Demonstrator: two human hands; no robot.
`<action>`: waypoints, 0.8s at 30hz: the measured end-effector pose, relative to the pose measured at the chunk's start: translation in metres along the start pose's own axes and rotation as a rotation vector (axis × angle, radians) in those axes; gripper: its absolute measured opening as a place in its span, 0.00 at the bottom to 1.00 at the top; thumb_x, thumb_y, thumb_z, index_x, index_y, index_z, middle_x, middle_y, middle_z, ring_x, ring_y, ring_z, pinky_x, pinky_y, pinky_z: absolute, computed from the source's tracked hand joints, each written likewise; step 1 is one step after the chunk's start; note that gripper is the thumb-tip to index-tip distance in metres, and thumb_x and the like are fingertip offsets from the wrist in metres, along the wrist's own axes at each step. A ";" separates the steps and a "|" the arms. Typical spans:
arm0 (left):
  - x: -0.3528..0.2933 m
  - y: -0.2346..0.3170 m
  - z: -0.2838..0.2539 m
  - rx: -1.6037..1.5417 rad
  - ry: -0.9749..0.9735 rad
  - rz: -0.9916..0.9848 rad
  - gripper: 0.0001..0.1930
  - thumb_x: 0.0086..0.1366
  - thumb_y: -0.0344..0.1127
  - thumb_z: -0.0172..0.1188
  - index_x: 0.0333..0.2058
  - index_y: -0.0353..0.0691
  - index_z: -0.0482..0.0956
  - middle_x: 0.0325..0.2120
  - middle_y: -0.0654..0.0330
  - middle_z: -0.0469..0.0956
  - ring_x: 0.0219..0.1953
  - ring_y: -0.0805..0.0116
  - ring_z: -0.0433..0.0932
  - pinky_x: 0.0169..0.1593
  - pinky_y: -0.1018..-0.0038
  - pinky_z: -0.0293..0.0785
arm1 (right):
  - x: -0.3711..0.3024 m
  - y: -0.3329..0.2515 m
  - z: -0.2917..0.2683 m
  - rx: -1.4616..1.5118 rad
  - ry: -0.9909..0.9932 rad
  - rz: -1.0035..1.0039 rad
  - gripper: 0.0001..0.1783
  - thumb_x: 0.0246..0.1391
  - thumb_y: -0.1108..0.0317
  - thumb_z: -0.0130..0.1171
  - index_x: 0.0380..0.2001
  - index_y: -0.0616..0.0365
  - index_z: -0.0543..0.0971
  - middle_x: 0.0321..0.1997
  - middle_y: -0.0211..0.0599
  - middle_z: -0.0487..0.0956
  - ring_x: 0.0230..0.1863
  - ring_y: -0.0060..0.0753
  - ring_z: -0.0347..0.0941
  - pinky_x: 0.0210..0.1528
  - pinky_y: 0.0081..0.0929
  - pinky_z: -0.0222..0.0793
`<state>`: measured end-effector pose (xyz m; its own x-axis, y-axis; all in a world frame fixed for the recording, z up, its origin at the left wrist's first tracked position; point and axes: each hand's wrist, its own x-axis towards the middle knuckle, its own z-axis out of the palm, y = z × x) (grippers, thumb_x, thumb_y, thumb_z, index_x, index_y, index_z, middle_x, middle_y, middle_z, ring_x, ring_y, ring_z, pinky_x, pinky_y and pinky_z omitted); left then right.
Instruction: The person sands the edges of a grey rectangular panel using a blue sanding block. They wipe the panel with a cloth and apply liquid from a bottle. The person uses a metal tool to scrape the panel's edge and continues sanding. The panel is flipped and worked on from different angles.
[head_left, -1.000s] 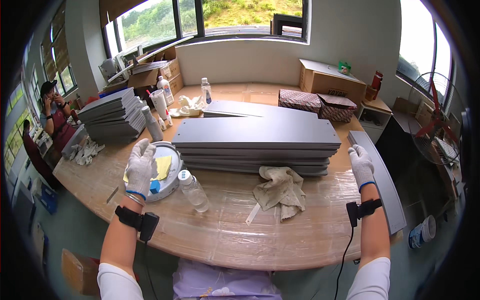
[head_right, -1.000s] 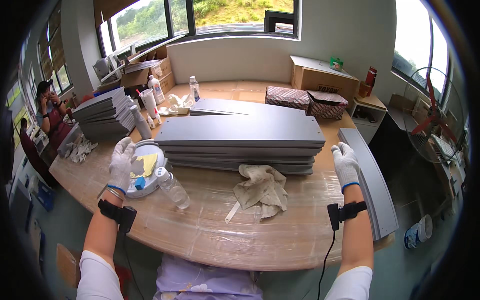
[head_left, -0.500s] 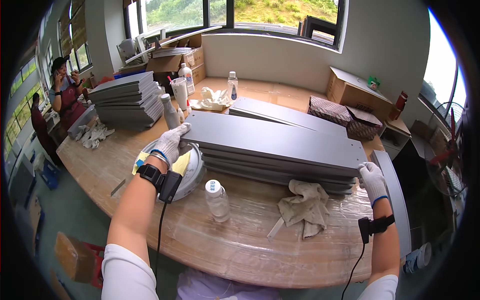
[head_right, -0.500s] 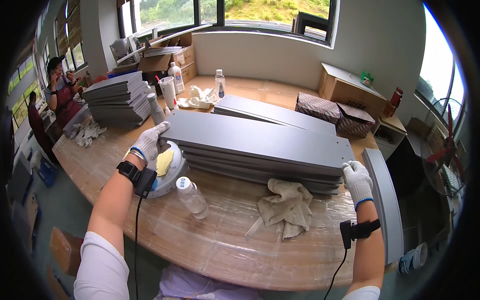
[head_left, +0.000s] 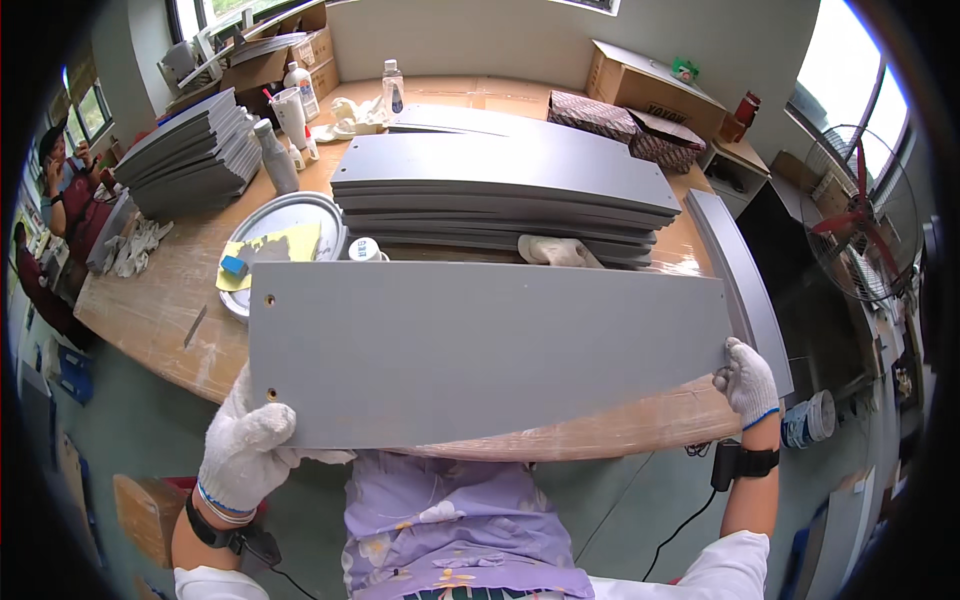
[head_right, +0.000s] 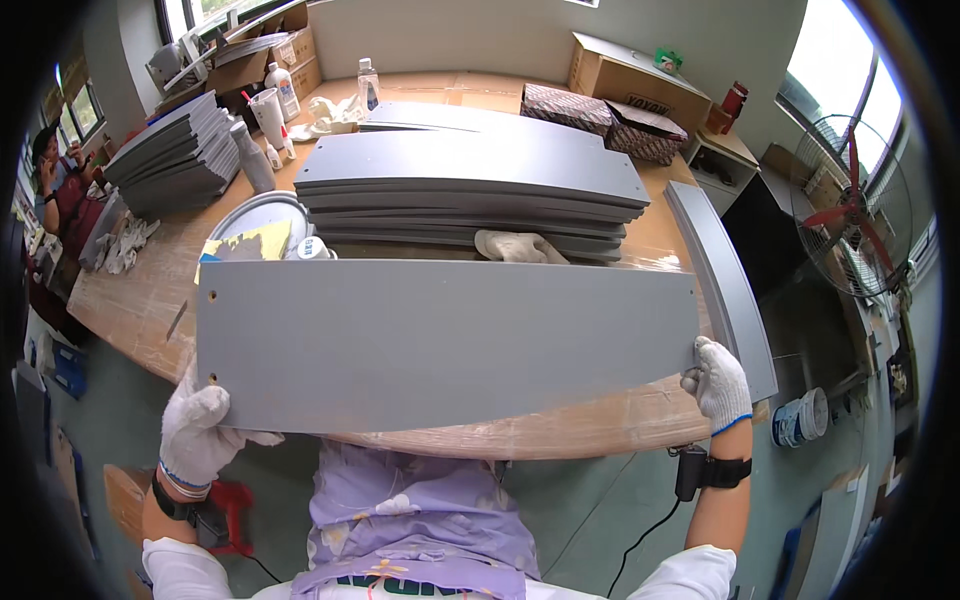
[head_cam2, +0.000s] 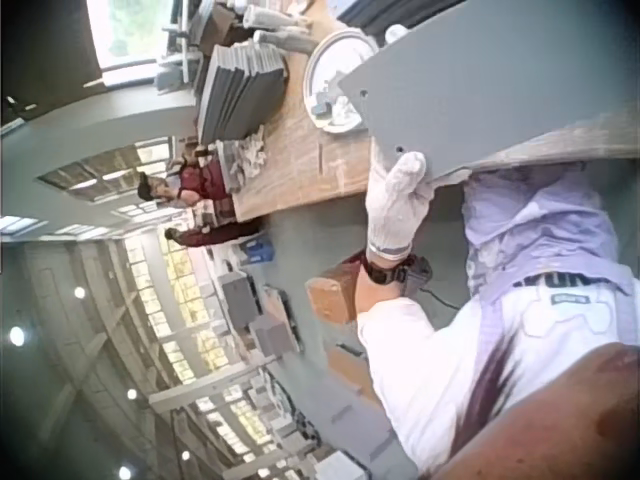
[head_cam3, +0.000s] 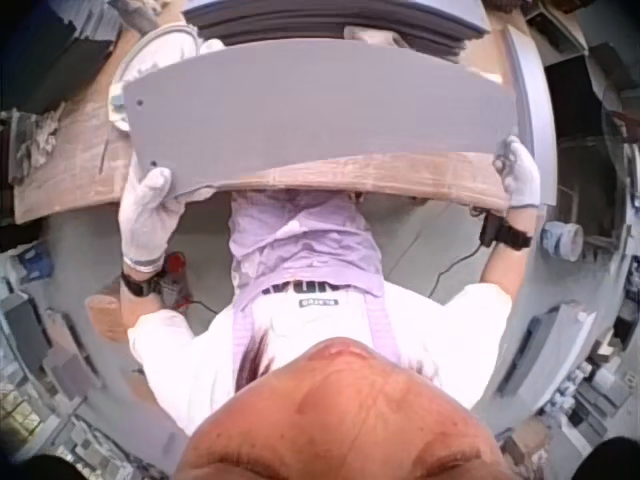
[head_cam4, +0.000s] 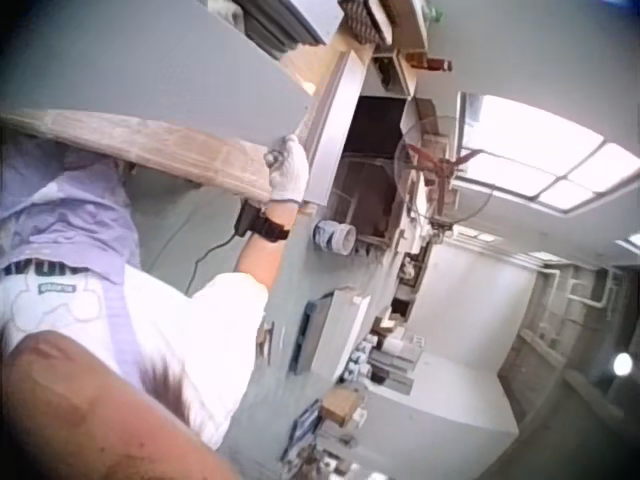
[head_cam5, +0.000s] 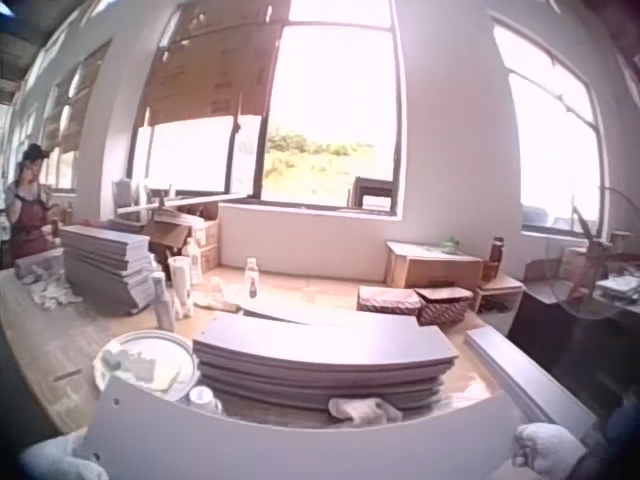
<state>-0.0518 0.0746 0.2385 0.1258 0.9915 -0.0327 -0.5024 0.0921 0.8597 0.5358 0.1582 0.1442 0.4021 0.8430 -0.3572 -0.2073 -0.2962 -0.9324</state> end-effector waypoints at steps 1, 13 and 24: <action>-0.010 -0.021 -0.004 -0.072 0.009 -0.100 0.38 0.60 0.29 0.59 0.67 0.32 0.52 0.54 0.42 0.72 0.47 0.48 0.82 0.42 0.55 0.87 | -0.012 0.011 -0.020 -0.096 0.044 0.051 0.10 0.62 0.61 0.54 0.42 0.54 0.76 0.33 0.34 0.76 0.26 0.28 0.70 0.24 0.26 0.70; -0.040 -0.176 -0.078 -0.285 0.238 -0.338 0.22 0.72 0.29 0.47 0.63 0.34 0.59 0.54 0.46 0.72 0.50 0.49 0.80 0.46 0.51 0.85 | -0.023 0.015 0.152 -1.207 0.038 -0.686 0.36 0.55 0.55 0.65 0.63 0.58 0.69 0.60 0.50 0.74 0.61 0.48 0.70 0.63 0.41 0.66; -0.045 -0.184 -0.081 -0.368 0.440 -0.258 0.12 0.72 0.31 0.51 0.51 0.33 0.68 0.47 0.49 0.76 0.49 0.51 0.80 0.50 0.54 0.82 | 0.074 0.046 0.295 -1.370 -0.037 -0.592 0.33 0.49 0.48 0.64 0.56 0.52 0.75 0.57 0.54 0.73 0.59 0.50 0.70 0.62 0.36 0.67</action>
<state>-0.0347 0.0202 0.0405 -0.0420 0.8710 -0.4895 -0.7744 0.2811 0.5668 0.2927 0.3391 0.0910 0.0995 0.9930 0.0640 0.9591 -0.0786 -0.2720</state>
